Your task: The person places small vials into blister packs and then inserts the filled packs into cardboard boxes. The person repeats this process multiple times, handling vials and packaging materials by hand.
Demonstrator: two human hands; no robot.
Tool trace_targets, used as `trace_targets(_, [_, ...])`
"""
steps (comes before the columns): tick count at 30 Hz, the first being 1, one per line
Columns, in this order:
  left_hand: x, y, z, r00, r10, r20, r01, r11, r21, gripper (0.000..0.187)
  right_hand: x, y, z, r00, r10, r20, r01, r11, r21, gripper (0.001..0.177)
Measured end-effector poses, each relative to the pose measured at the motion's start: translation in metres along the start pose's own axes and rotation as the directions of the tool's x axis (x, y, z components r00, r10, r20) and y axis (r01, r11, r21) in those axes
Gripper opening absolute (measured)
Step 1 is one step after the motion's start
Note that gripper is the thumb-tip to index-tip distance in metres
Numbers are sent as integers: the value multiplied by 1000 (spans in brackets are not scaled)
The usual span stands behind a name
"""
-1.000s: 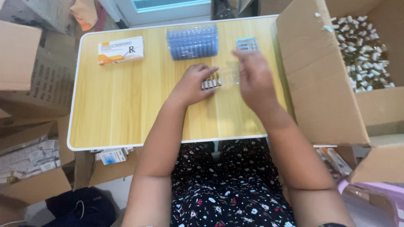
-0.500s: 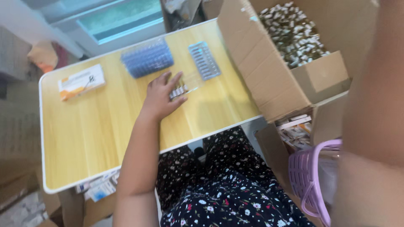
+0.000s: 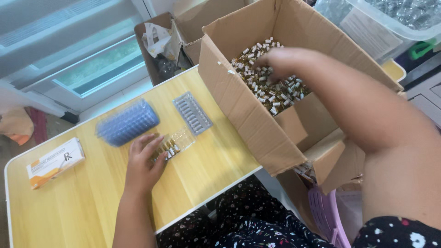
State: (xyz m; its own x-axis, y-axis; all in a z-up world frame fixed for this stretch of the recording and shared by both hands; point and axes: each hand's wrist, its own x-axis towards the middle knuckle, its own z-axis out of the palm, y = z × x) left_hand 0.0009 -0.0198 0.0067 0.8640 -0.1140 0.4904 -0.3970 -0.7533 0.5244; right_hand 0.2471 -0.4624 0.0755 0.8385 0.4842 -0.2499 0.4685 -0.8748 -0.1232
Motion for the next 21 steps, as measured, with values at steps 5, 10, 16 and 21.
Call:
trace_targets(5, [5, 2, 0, 998, 55, 9, -55, 998, -35, 35, 0, -24, 14, 991, 122, 57, -116, 989, -93, 67])
trace_targets(10, [7, 5, 2, 997, 77, 27, -75, 996, -54, 30, 7, -10, 13, 996, 80, 40, -81, 996, 28, 33])
trace_targets(16, [3, 2, -1, 998, 61, 24, -59, 996, -67, 31, -11, -3, -14, 994, 106, 26, -110, 970, 219, 18])
trace_targets(21, [3, 2, 0, 996, 90, 27, -88, 995, -44, 30, -21, -4, -20, 977, 212, 39, -212, 912, 352, 16])
